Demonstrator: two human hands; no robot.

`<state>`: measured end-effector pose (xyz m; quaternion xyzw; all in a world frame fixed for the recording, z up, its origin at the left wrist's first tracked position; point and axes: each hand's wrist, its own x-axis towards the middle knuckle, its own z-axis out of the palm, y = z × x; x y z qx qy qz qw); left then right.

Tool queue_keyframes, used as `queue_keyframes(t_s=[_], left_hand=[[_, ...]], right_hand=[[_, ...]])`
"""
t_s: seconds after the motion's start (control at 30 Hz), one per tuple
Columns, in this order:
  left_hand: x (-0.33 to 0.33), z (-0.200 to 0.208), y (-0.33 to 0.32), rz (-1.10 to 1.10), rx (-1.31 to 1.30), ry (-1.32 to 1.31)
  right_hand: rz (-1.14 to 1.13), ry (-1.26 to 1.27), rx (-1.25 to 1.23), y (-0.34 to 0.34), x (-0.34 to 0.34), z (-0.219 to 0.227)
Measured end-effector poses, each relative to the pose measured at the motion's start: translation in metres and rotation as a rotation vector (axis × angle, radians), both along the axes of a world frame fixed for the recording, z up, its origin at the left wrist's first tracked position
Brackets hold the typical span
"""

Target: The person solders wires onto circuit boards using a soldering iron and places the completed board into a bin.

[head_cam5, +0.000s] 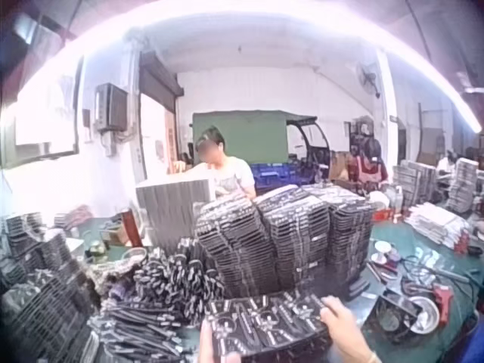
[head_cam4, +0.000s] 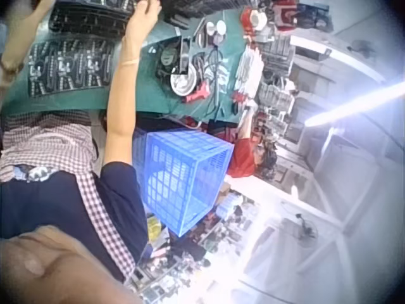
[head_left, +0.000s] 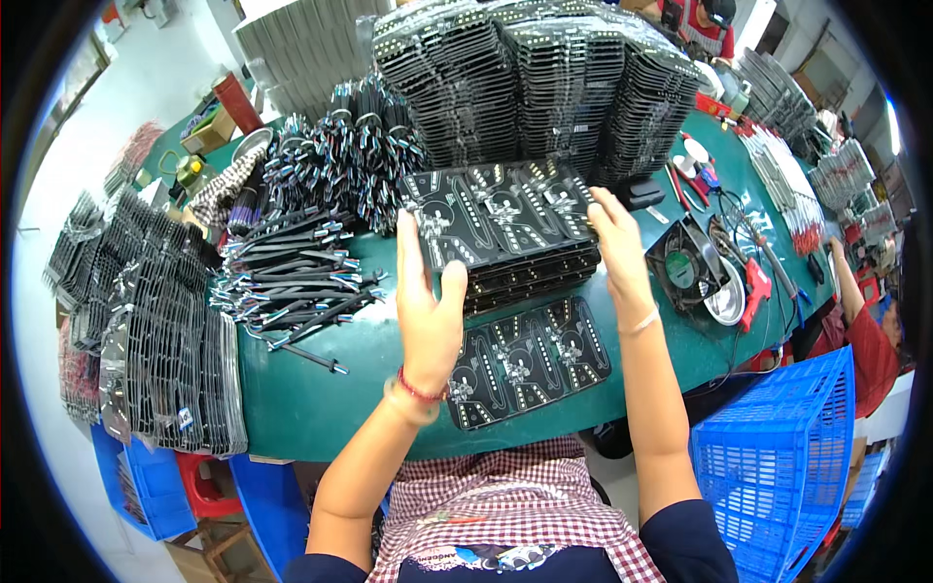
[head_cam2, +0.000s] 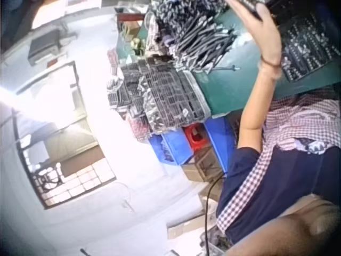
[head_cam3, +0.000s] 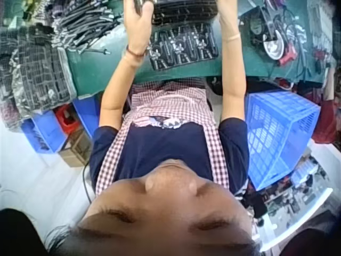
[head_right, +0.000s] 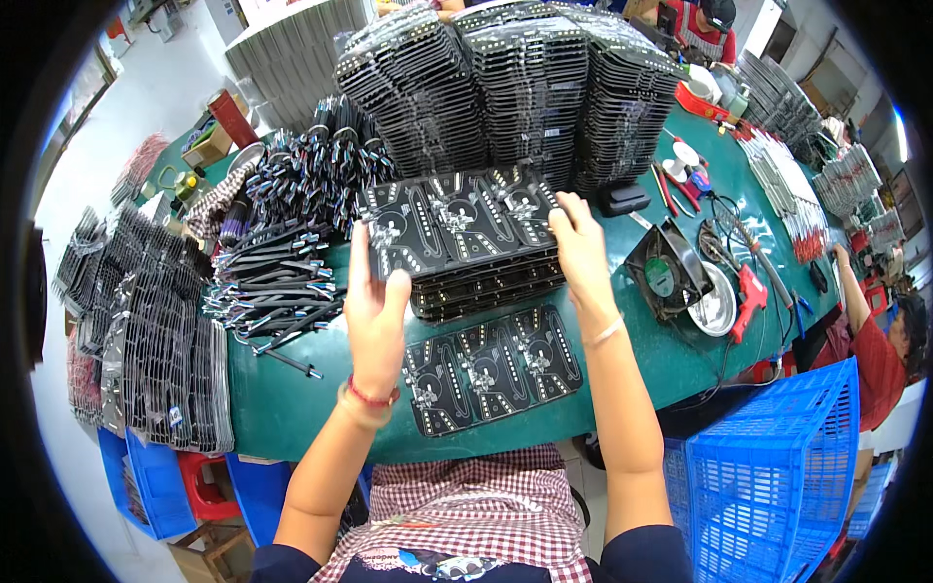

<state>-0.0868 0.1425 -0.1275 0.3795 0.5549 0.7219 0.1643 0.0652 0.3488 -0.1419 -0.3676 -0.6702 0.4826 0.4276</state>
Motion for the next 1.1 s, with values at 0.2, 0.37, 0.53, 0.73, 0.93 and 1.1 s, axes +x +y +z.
queue_keyframes(t_s=[0.2,0.37,0.53,0.73,0.93,1.1], left_hand=[[0.064,-0.006,-0.114,-0.181,-0.045,-0.079],[0.062,-0.027,-0.152,-0.195,-0.448,0.361],[0.054,-0.042,-0.124,-0.270,-0.699,0.847],[0.035,-0.050,-0.100,-0.261,-0.754,0.963],[0.040,-0.048,-0.122,-0.283,-0.791,0.988],[0.045,-0.047,-0.135,-0.256,-0.821,1.042]], right_hand=[[0.067,0.067,-0.383,-0.099,0.105,0.016],[-0.036,-0.146,-0.459,-0.149,0.152,-0.015],[-0.105,-0.899,0.204,-0.161,0.152,-0.022],[0.204,-0.756,0.285,-0.138,0.106,-0.033],[0.110,-0.690,0.276,-0.170,0.101,-0.026],[-0.012,-0.746,0.253,-0.202,0.111,-0.028]])
